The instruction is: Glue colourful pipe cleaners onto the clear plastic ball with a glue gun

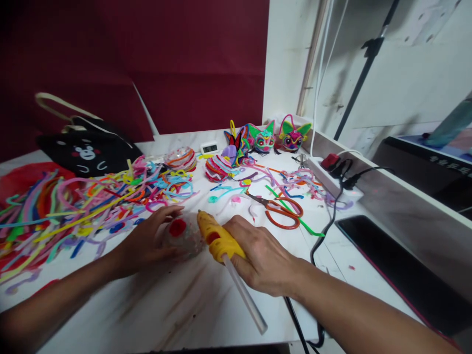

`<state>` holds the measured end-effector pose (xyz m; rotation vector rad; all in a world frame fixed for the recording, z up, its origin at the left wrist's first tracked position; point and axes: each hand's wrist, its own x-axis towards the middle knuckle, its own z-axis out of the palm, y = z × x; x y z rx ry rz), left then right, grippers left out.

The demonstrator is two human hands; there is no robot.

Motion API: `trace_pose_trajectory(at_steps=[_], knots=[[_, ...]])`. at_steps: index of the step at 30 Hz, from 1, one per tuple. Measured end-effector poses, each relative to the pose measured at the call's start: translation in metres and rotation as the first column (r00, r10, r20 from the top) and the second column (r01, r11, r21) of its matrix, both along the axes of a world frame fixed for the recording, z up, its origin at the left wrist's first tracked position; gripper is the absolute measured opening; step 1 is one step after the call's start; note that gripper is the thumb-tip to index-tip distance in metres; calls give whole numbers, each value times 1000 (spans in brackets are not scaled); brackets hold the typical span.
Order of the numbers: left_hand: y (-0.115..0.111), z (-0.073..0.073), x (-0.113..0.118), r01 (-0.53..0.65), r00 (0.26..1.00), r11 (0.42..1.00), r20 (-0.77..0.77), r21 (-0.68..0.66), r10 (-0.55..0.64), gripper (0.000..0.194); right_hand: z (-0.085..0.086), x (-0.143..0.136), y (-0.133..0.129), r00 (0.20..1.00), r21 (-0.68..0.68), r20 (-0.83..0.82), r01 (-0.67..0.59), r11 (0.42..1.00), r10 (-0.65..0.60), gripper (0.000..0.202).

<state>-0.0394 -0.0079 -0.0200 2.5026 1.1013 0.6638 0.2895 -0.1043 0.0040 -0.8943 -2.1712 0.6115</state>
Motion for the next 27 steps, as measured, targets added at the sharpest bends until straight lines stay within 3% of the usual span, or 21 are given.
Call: trace_pose_trajectory(at_steps=[2, 4, 6, 9, 13, 15, 21, 27], knots=[[7, 2, -3, 101, 995, 994, 3, -52, -101, 102, 1, -1, -1, 1000, -5, -4, -22, 1000, 22, 12], [10, 9, -7, 213, 977, 977, -24, -20, -213, 92, 1, -2, -2, 1000, -16, -5, -31, 999, 31, 15], [6, 15, -9, 259, 966, 958, -48, 121, -255, 73, 1, -2, -3, 999, -25, -8, -42, 999, 42, 18], [-9, 14, -7, 184, 981, 911, -14, 369, -192, 47, 0, -2, -3, 998, -15, -24, -66, 998, 66, 21], [-25, 4, -4, 228, 966, 778, -37, 585, -255, 52, 1, -2, -2, 997, -11, -17, -70, 998, 70, 18], [-28, 1, -3, 287, 953, 760, -95, 583, -287, 60, 2, -2, -2, 998, -10, -11, -68, 998, 68, 18], [-31, 4, -2, 313, 950, 796, -171, 519, -262, 66, 4, -2, -3, 997, -48, 6, -71, 996, 72, 21], [-28, 1, -2, 332, 943, 752, -200, 570, -265, 65, 3, -4, -3, 996, -93, 2, -90, 992, 91, 19]])
